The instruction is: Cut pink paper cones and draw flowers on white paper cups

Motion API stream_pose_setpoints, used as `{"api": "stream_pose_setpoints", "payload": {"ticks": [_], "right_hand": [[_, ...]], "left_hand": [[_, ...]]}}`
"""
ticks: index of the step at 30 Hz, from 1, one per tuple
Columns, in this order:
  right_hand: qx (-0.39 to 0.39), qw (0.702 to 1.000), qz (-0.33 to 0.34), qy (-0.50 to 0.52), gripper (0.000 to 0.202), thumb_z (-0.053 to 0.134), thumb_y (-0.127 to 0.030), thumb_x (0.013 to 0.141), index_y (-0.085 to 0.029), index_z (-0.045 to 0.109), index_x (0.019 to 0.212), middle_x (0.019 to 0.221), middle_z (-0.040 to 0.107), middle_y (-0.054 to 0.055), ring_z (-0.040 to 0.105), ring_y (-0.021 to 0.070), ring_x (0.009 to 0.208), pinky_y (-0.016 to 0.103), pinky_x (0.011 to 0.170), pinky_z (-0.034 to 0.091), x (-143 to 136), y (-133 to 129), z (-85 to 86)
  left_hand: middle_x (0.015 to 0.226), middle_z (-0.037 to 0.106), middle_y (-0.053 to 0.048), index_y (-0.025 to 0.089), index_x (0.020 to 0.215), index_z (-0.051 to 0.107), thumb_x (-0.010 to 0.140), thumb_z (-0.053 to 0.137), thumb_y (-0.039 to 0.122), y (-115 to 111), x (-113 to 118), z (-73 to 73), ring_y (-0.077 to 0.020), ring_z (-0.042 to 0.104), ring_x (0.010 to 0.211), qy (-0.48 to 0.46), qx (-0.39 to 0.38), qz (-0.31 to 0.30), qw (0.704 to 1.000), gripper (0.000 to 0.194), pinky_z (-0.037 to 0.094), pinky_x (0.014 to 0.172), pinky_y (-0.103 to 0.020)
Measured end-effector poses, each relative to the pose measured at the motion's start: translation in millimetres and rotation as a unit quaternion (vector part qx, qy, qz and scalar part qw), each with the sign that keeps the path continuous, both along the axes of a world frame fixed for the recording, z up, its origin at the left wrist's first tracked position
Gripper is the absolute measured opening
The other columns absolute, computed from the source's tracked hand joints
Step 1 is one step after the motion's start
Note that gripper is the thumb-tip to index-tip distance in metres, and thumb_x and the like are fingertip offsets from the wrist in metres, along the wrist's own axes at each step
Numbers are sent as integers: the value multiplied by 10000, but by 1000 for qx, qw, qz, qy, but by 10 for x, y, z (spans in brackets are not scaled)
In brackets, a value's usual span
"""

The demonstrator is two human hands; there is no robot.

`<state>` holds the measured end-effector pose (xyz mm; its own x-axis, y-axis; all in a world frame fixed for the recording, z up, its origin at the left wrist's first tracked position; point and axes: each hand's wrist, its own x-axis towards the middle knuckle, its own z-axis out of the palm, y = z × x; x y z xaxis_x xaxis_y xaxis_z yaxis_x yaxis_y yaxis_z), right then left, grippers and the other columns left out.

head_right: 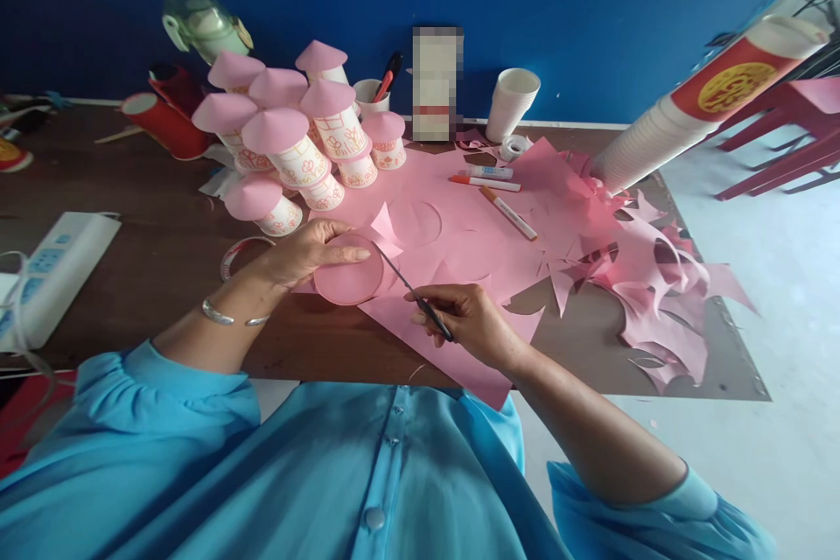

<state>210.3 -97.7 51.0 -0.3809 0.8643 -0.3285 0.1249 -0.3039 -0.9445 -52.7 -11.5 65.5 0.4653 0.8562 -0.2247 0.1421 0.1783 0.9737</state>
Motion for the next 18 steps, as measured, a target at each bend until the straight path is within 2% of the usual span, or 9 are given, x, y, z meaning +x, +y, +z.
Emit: {"api": "stream_pose_setpoints", "payload": {"ticks": [4, 6, 10, 15, 18], "right_hand": [[4, 1000, 0, -6, 604, 854, -620, 762, -113, 801, 1086, 609, 578, -19, 525, 101, 522, 263, 500, 497, -10, 10, 0], [6, 1000, -1, -7, 599, 845, -623, 772, -114, 800, 1084, 609, 579, -17, 528, 103, 521, 263, 496, 491, -13, 10, 0], [7, 1000, -1, -7, 584, 828, -623, 790, -117, 798, 1079, 599, 579, -19, 530, 105, 514, 264, 487, 477, -12, 2, 0], [9, 1000, -10, -5, 567, 832, -606, 795, -111, 795, 1070, 600, 576, -20, 530, 103, 513, 264, 492, 478, 17, -10, 1], [10, 1000, -8, -9, 578, 831, -619, 792, -116, 799, 1075, 596, 572, -22, 526, 105, 509, 272, 494, 488, 36, -20, 0]], "left_hand": [[623, 575, 20, 154, 645, 687, 695, 903, 447, 5, 3, 37, -115, 501, 644, 10, -3, -16, 1000, 367, 430, 629, -247], [638, 583, 17, 155, 659, 698, 704, 897, 447, 1, 4, 46, -113, 490, 646, 12, 0, -14, 1000, 356, 416, 625, -246], [722, 666, -4, 161, 739, 762, 697, 909, 428, -6, 1, 25, -133, 554, 707, 6, -10, -6, 1000, 308, 472, 697, -261], [940, 782, -53, 182, 892, 825, 690, 926, 412, 17, -35, -89, -194, 668, 907, -26, -26, 32, 999, 322, 538, 845, -303], [1027, 803, -75, 177, 984, 838, 733, 901, 396, 34, -60, -151, -210, 685, 966, -29, -13, 29, 999, 340, 541, 889, -321]]}}
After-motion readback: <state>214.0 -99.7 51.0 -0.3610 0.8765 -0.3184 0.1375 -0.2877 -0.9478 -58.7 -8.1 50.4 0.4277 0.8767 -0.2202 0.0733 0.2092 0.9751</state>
